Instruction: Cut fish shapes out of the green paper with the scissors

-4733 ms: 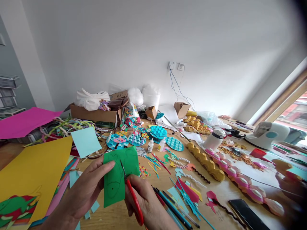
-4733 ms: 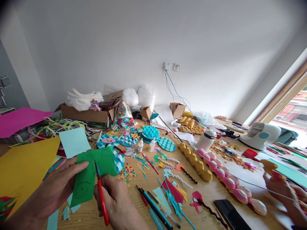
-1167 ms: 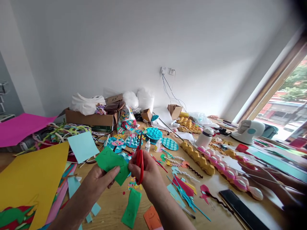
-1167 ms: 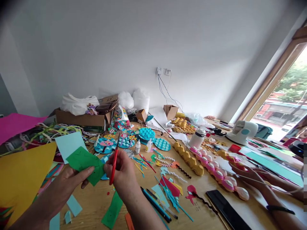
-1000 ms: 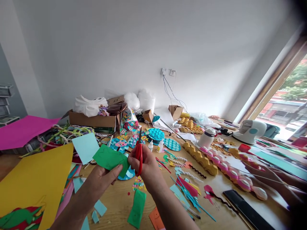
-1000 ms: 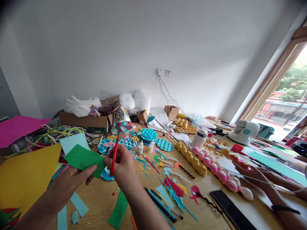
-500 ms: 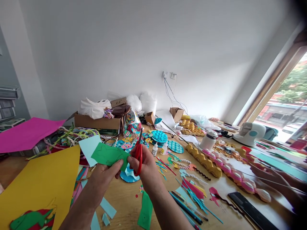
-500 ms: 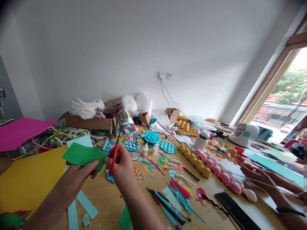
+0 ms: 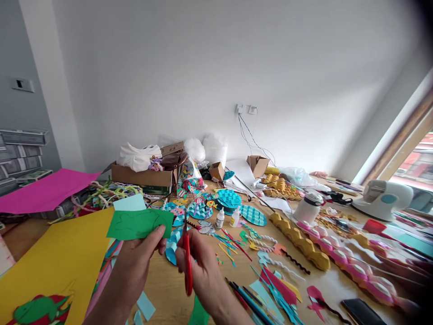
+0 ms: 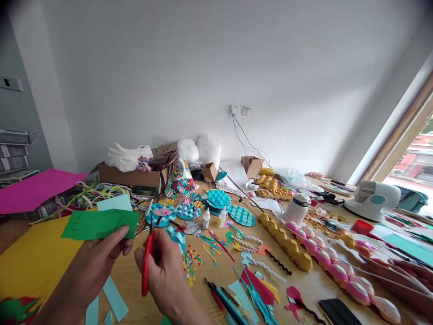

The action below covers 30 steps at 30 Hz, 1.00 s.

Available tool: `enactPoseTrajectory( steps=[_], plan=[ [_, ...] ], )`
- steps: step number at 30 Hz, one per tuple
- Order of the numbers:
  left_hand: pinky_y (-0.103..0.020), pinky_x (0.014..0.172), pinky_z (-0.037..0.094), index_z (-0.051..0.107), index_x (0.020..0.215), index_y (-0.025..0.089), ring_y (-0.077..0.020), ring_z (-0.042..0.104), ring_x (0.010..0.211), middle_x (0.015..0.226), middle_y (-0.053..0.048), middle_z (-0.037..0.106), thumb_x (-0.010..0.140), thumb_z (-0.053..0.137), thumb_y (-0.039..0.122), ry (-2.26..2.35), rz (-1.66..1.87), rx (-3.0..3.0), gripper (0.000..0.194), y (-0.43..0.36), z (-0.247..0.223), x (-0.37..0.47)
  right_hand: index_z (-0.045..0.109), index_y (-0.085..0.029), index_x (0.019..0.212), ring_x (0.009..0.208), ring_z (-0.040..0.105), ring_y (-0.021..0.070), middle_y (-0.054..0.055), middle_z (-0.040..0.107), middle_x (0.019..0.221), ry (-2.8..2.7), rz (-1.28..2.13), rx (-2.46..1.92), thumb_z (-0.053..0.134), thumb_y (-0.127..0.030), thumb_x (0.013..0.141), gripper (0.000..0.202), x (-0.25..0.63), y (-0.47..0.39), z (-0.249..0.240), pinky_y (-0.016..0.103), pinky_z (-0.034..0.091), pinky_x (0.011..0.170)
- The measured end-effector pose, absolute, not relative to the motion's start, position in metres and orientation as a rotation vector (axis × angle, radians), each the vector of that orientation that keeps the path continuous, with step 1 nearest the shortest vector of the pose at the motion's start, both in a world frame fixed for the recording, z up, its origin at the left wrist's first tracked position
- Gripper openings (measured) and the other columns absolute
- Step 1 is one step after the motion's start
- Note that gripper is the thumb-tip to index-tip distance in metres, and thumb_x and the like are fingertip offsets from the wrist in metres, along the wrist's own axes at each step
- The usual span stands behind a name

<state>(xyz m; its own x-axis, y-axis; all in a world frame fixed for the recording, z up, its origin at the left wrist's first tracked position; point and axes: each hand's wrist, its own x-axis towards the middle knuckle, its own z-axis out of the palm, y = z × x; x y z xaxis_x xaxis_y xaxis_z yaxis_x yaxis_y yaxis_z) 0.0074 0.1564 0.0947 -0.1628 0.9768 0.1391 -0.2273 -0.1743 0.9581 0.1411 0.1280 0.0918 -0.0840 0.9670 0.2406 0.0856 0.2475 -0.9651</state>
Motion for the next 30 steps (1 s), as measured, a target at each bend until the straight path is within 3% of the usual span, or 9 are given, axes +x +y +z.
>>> enactPoseTrajectory(
  steps=[5, 18, 30],
  plan=[
    [-0.025, 0.049, 0.046, 0.058, 0.047, 0.020, -0.0139, 0.054, 0.049, 0.046, 0.004, 0.058, 0.054, 0.080, 0.033, 0.996, 1.622, 0.890, 0.026, 0.157, 0.106, 0.028, 0.037, -0.022, 0.066, 0.055, 0.032, 0.0115, -0.006, 0.035, 0.059, -1.543, 1.002, -1.182, 0.055, -0.031, 0.079, 0.024, 0.147, 0.124, 0.084, 0.025, 0.024, 0.051],
    [-0.023, 0.049, 0.050, 0.063, 0.048, 0.019, -0.0133, 0.057, 0.047, 0.047, 0.004, 0.064, 0.044, 0.081, 0.028, 0.986, 1.592, 0.731, 0.021, 0.152, 0.112, 0.031, 0.039, -0.022, 0.066, 0.054, 0.030, 0.0117, -0.006, 0.034, 0.055, -1.652, 0.955, -1.222, 0.049, -0.028, 0.075, 0.015, 0.145, 0.121, 0.080, 0.025, 0.022, 0.050],
    [-0.030, 0.053, 0.051, 0.066, 0.055, 0.019, -0.0199, 0.061, 0.054, 0.054, -0.001, 0.067, 0.056, 0.081, 0.046, 1.046, 1.568, 1.028, 0.030, 0.157, 0.096, 0.020, 0.039, -0.022, 0.061, 0.049, 0.026, 0.0102, -0.006, 0.029, 0.052, -1.553, 1.023, -1.089, 0.051, -0.056, 0.085, 0.043, 0.142, 0.121, 0.075, 0.023, 0.020, 0.044]
  ],
)
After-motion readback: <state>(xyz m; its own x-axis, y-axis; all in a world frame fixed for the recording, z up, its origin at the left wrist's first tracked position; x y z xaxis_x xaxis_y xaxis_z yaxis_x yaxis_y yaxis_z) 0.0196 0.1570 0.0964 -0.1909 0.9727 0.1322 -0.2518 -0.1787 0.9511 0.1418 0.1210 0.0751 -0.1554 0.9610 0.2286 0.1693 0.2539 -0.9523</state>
